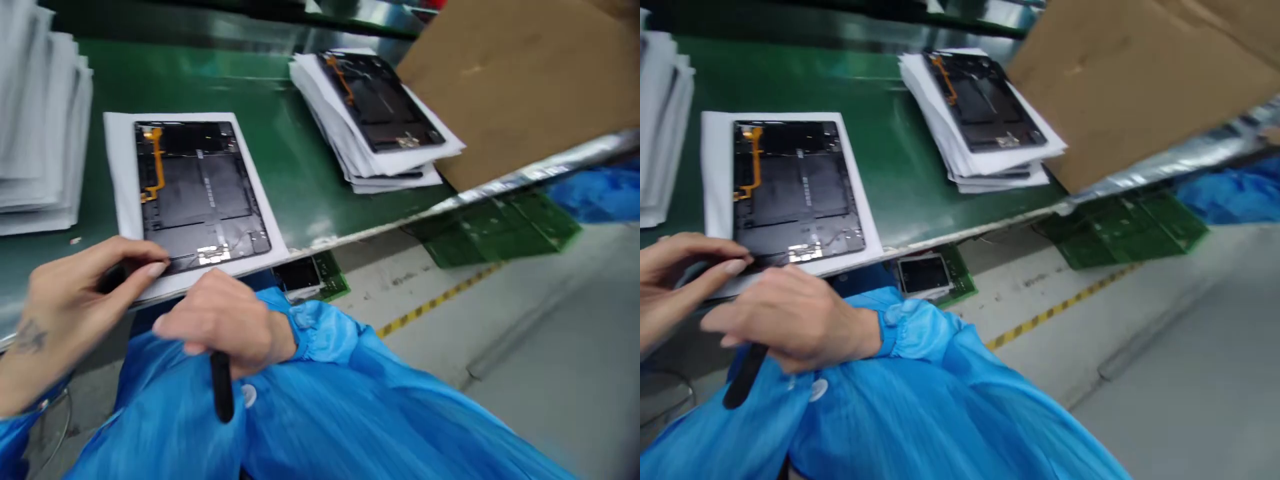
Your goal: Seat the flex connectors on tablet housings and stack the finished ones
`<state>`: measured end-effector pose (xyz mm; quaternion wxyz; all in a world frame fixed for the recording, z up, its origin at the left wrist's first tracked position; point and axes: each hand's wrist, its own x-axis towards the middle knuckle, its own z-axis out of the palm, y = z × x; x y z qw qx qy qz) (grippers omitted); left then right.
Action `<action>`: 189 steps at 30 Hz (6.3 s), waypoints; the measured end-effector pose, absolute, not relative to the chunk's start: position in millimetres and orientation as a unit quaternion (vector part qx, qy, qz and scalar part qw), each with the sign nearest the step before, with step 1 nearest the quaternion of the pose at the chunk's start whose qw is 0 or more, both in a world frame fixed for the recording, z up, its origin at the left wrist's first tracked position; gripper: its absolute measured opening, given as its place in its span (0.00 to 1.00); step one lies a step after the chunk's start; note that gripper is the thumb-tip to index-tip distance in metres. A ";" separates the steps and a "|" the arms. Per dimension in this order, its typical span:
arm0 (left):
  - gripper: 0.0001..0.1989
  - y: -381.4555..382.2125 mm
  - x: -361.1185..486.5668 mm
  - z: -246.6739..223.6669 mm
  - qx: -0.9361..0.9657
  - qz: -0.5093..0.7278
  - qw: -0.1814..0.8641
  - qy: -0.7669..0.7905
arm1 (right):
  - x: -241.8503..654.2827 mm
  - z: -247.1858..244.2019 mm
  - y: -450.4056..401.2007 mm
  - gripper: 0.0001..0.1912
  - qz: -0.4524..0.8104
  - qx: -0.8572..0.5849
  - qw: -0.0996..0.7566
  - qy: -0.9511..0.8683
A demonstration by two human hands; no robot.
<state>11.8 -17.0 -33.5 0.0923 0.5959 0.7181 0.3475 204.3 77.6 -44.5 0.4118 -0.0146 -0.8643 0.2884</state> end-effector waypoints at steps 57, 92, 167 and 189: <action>0.07 -14.4 22.9 -35.0 0.456 0.502 0.242 0.694 | 168.8 -41.1 116.0 0.08 0.242 -0.089 0.301 -0.918; 0.04 -11.0 21.1 -16.8 0.628 0.364 0.051 0.686 | 168.9 -45.7 116.9 0.11 0.220 -0.066 0.315 -0.921; 0.13 -35.6 11.8 -22.7 0.778 0.083 -0.177 0.597 | 186.0 -38.5 128.9 0.19 0.278 -0.032 0.311 -0.908; 0.26 -19.0 -3.5 -54.4 0.712 0.238 0.062 0.657 | 190.1 -29.1 129.9 0.22 0.135 -0.001 0.233 -0.963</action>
